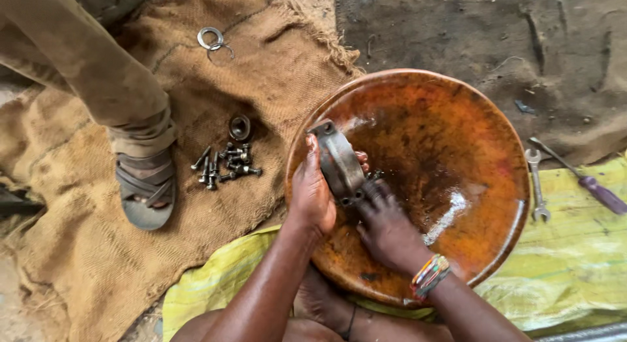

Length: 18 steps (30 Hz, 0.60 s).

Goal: The person cleans various small mechanical bolts and a larger metal component in a bowl of dark liquid.

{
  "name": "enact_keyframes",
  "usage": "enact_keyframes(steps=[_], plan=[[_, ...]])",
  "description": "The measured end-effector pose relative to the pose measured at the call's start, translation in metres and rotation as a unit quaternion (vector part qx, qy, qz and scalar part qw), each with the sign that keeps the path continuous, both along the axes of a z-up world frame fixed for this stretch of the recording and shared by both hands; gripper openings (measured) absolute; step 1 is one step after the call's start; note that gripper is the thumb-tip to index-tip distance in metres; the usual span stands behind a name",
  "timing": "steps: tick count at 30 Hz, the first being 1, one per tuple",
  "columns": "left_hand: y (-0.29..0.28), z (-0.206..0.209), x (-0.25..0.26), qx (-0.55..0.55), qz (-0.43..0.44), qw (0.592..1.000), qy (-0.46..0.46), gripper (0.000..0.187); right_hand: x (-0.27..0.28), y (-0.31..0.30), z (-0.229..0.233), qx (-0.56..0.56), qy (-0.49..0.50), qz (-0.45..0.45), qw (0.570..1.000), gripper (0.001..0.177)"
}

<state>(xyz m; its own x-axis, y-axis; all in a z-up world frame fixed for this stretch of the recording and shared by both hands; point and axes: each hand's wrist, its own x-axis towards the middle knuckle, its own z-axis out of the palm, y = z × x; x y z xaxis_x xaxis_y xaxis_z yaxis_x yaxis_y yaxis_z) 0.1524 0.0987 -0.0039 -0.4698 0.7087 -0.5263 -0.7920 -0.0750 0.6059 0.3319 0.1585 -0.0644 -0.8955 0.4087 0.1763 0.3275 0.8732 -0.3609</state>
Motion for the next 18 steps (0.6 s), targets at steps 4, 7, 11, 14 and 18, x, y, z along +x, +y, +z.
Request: enact_keyframes(steps=[4, 7, 11, 14, 18], plan=[[-0.008, -0.006, 0.003, 0.062, -0.042, 0.997, -0.022, 0.074, 0.006, 0.029, 0.013, -0.110, -0.090, -0.130, 0.981, 0.045], [-0.007, -0.024, 0.016, -0.030, -0.098, 0.995, 0.016, 0.075, 0.013, 0.059, 0.053, -0.376, -0.187, -0.356, 0.835, 0.042], [-0.003, -0.028, 0.041, -0.027, -0.145, 0.989, 0.008, 0.087, 0.008, 0.030, 0.077, -0.368, 0.144, -0.144, 0.907, 0.032], [-0.011, -0.017, 0.051, -0.095, -0.227, 0.969, 0.027, 0.099, -0.015, -0.002, 0.082, -0.175, 0.136, -0.103, 0.970, 0.024], [-0.016, -0.040, 0.063, -0.053, -0.239, 0.953, 0.176, 0.104, -0.015, 0.021, 0.091, -0.153, 0.178, -0.109, 0.966, 0.029]])
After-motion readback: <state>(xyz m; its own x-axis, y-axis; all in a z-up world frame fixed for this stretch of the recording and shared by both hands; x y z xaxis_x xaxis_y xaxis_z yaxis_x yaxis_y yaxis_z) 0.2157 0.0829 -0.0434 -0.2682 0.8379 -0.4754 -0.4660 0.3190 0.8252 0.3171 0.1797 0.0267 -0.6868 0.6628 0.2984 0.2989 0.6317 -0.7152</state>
